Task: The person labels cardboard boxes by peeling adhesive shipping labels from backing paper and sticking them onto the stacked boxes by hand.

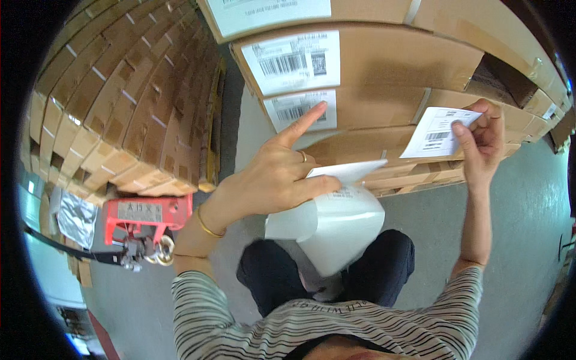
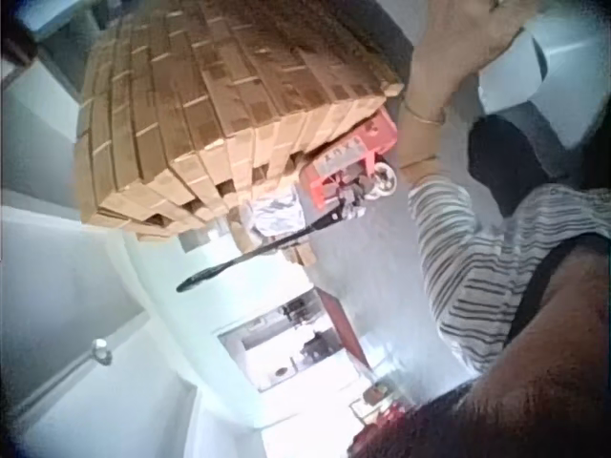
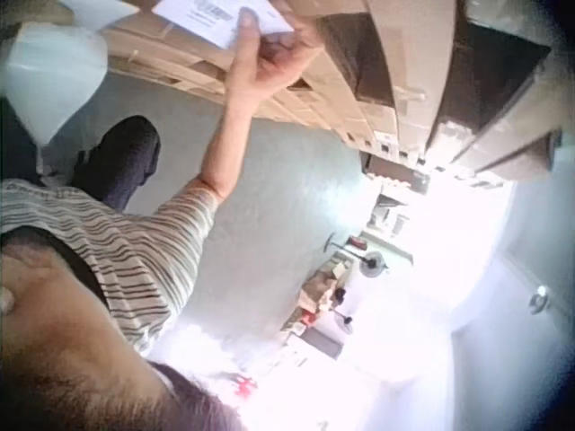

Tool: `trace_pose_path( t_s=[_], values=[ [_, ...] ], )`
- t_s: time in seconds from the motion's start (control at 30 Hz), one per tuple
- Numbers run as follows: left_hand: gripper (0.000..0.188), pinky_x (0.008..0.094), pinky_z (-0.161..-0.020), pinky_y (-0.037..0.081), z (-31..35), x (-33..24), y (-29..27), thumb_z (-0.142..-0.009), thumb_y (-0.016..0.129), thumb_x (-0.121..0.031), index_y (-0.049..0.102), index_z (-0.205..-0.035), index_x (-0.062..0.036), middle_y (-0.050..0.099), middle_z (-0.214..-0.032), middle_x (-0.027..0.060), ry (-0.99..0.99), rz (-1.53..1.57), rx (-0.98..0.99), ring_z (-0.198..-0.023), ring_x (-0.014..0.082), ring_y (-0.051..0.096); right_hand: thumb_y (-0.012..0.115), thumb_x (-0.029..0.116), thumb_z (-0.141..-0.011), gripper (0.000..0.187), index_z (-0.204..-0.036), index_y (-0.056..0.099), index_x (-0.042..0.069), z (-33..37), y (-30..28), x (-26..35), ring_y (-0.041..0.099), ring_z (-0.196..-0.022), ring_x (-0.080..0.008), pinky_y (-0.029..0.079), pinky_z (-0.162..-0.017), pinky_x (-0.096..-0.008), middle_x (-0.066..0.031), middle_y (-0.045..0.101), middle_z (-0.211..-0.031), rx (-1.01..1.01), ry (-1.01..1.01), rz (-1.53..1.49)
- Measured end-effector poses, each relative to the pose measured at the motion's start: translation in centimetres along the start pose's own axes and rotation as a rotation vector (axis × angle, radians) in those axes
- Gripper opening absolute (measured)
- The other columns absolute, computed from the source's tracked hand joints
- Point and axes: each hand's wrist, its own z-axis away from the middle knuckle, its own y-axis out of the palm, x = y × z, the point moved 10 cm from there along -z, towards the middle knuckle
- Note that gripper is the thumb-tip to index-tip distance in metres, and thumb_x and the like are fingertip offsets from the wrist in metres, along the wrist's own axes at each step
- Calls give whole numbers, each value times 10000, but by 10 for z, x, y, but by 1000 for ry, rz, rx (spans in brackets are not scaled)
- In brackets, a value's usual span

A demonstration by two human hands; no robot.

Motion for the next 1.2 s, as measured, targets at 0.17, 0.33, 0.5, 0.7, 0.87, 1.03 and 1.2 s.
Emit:
trace_pose_path(
  t_s=[0.17,0.33,0.5,0.7,0.87,1.03,1.2],
  values=[
    [22,545,-1099,325,11,-5,1,-711,666,-86,674,-731,-91,435,-441,84,186,63,21,-526,237,597,646,6,-869,324,-1128,452,31,-29,16,16,631,-772,-93,501,-633,-192,-49,631,-862,35,15,67],
    [90,532,-1108,322,44,18,38,-662,654,-62,678,-744,-93,452,-447,66,28,2,-58,-575,243,628,661,-20,-850,326,-1096,450,14,-2,57,-28,637,-769,-98,508,-630,-200,-72,639,-861,-24,-39,-29],
    [59,547,-1085,346,33,15,58,-686,661,-65,671,-745,-72,507,-491,57,95,-18,-75,-606,238,646,678,-2,-847,341,-1094,443,14,17,75,-58,643,-778,-103,504,-623,-205,-85,641,-851,-99,36,35],
    [177,589,-1108,296,12,5,85,-658,622,-44,509,-524,-22,426,-451,52,206,-41,67,-516,225,608,703,-1,-826,372,-1091,443,11,13,82,-54,644,-754,-106,500,-604,-202,-87,636,-849,-107,-39,71],
    [221,591,-1118,278,4,12,94,-649,604,-36,474,-472,-10,390,-428,56,220,-64,111,-523,249,615,718,16,-818,384,-1094,450,6,5,81,-49,639,-732,-90,482,-581,-186,-73,633,-849,-112,-107,122],
    [210,594,-1122,266,1,16,97,-639,594,-39,471,-472,-11,386,-425,55,214,-47,71,-515,243,612,732,27,-807,405,-1101,454,6,2,81,-46,631,-724,-65,469,-563,-176,-50,631,-806,-111,-157,171],
    [190,601,-1125,251,1,15,100,-617,588,-52,471,-472,-15,361,-418,46,234,-61,87,-496,239,606,727,31,-813,402,-1106,453,5,3,83,-45,634,-730,-69,472,-575,-177,-60,635,-827,-63,-150,209]
  ],
)
